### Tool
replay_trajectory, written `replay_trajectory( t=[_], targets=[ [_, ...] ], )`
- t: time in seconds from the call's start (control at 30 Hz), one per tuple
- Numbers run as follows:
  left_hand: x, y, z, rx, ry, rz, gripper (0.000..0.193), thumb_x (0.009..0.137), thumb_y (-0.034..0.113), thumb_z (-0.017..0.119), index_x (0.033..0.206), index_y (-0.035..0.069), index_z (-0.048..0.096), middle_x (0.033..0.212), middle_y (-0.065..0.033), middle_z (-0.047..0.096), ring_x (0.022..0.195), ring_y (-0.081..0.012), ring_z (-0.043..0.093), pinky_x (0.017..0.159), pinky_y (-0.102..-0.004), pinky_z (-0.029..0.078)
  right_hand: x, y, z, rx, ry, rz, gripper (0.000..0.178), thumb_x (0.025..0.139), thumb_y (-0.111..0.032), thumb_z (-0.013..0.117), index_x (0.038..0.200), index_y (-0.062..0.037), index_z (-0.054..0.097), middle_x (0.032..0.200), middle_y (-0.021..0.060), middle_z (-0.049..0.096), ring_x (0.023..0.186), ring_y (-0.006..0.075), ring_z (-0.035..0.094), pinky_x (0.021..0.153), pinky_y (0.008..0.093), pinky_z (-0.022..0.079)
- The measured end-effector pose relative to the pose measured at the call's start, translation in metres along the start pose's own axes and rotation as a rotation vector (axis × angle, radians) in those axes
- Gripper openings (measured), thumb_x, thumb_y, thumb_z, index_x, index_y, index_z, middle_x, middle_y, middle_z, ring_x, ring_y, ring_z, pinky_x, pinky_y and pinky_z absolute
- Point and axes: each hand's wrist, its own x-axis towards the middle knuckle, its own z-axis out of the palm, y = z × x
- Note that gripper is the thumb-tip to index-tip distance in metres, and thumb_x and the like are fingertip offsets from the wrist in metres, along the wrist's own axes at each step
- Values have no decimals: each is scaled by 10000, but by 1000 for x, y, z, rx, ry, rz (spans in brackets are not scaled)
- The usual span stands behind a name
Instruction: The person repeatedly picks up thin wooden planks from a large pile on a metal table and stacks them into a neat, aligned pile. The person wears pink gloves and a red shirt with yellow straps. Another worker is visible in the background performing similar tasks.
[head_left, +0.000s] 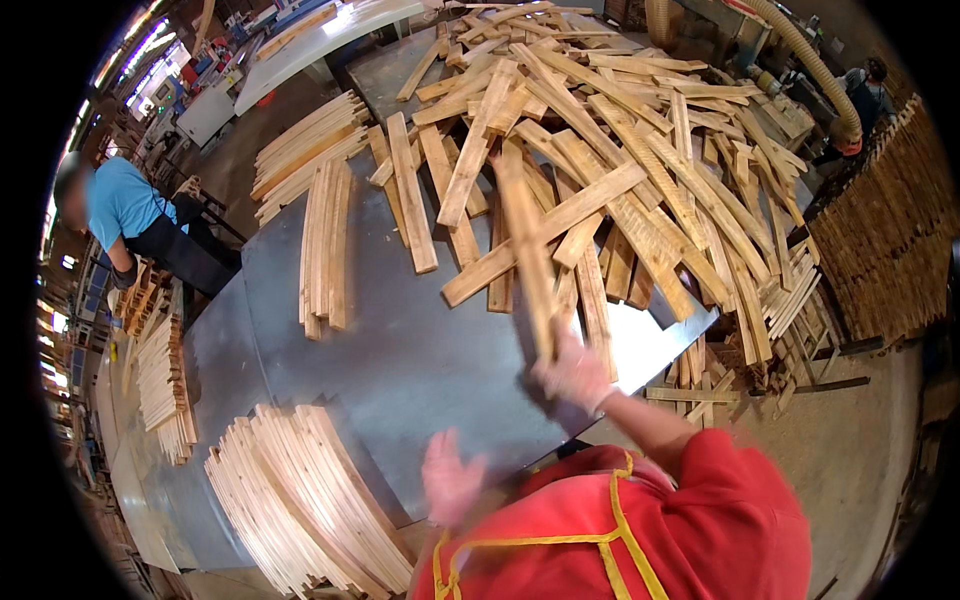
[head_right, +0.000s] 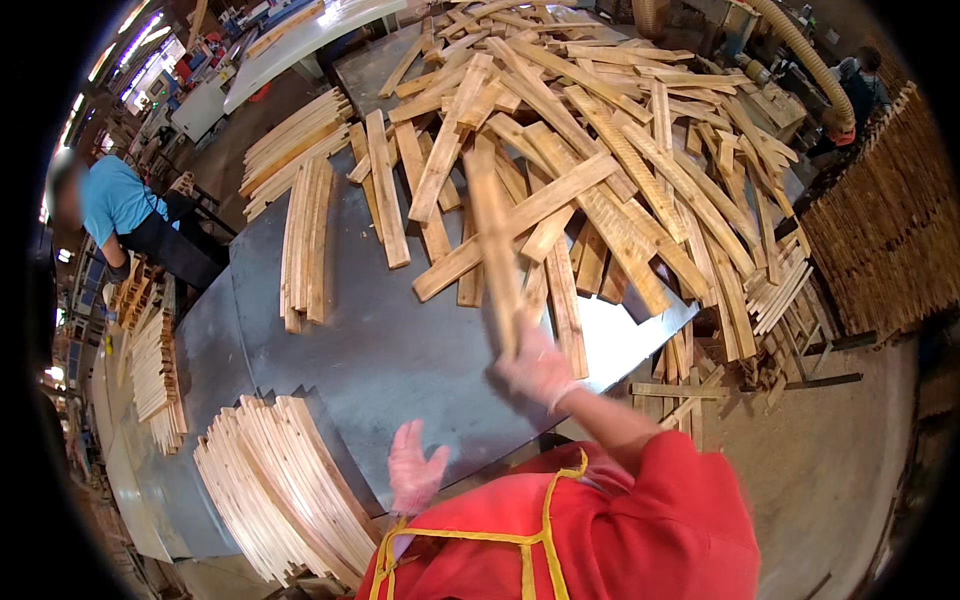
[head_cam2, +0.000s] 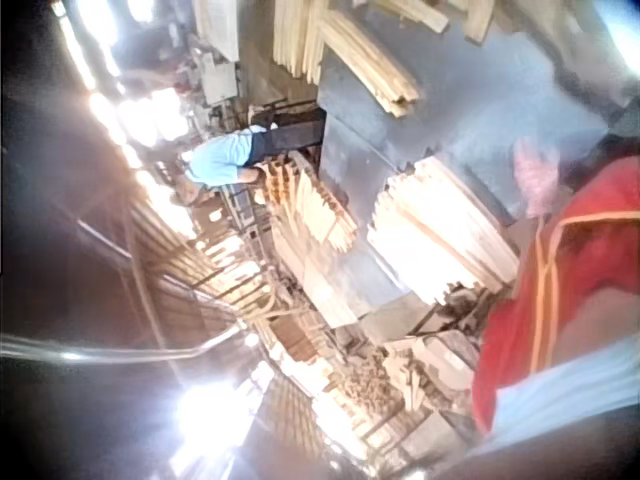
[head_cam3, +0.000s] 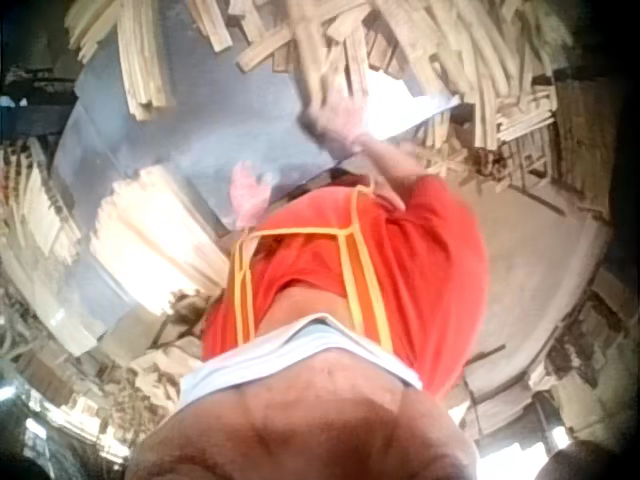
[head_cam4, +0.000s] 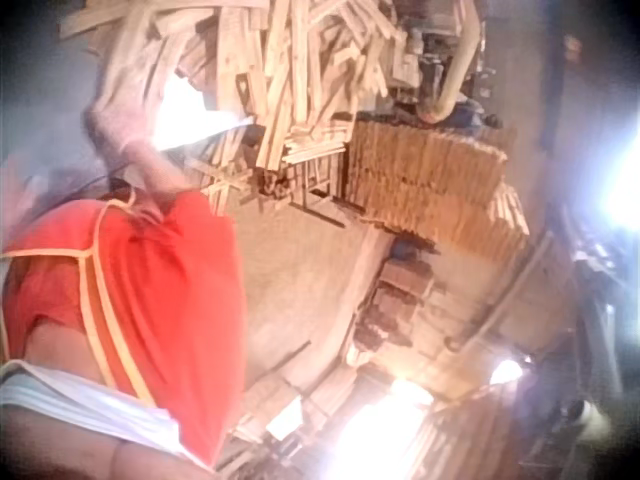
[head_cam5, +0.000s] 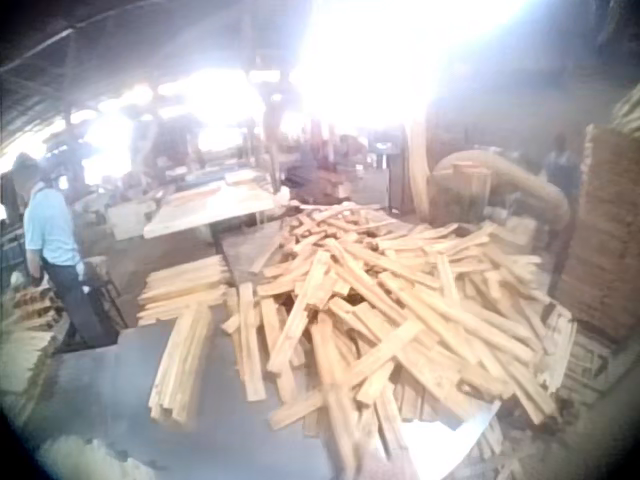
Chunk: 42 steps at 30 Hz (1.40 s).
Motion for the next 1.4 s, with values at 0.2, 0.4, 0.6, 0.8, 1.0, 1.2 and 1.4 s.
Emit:
replay_trajectory(
  t=[0.2, 0.4, 0.6, 0.8, 1.0, 1.2, 1.4],
  targets=[
    [53, 91, 46, 455, -137, -154, 997, 763, 415, 871, 1564, 56, 396, 1537, -207, 485, 1395, -398, 508, 1132, -519, 454, 93, 16, -51, -341, 236, -536, 486, 835, -216, 678, 1270, -12, 599, 1276, 270, 618, 1229, 443, 585, 1043, 501, 487],
    [45, 14, 36, 101, 13, -219, 822, 838, 237, 779, 1569, 71, 441, 1440, -194, 597, 1173, -385, 666, 1000, -428, 553, 222, 22, -105, -1021, 32, -484, 451, 880, -212, 676, 1321, -138, 613, 1331, 160, 689, 1306, 373, 606, 1087, 492, 440],
    [-32, -11, -5, -52, 168, -527, 696, 878, 212, 710, 1519, 19, 519, 1396, -178, 663, 1197, -366, 659, 1010, -414, 534, 122, 13, -57, -471, -487, -314, 654, 881, -469, 719, 1417, -107, 621, 1097, 220, 753, 1051, 364, 727, 917, 468, 557],
    [-145, -122, -35, 784, 490, -352, 643, 834, 271, 719, 1439, 90, 596, 1399, -130, 621, 1363, -358, 516, 1163, -546, 372, 18, 59, 97, 731, -711, 166, 635, 1021, -309, 727, 1539, -19, 503, 1101, 26, 683, 926, 137, 655, 851, 318, 578],
    [-143, -113, -64, 787, 378, -310, 675, 905, 330, 681, 1511, 84, 513, 1441, -161, 586, 1316, -376, 562, 1131, -534, 431, -56, 32, 197, 876, -676, 395, 462, 1023, -304, 719, 1386, -51, 587, 1089, 34, 644, 945, 158, 613, 828, 349, 573],
    [-58, -22, -32, 299, -8, -351, 586, 937, 348, 681, 1445, 78, 569, 1405, -186, 608, 1172, -388, 661, 1021, -511, 524, -111, -20, 231, 433, -905, 131, 505, 950, -407, 723, 1303, -48, 690, 996, 70, 715, 879, 174, 655, 775, 334, 541],
    [-83, -95, -35, 563, 370, 12, 510, 835, 268, 765, 1299, 90, 649, 1320, -155, 629, 1174, -384, 637, 1006, -526, 519, 5, 74, 155, 106, -438, -425, 652, 953, -439, 674, 1447, -21, 594, 1299, 177, 712, 1202, 303, 671, 1062, 383, 502]
  ],
)
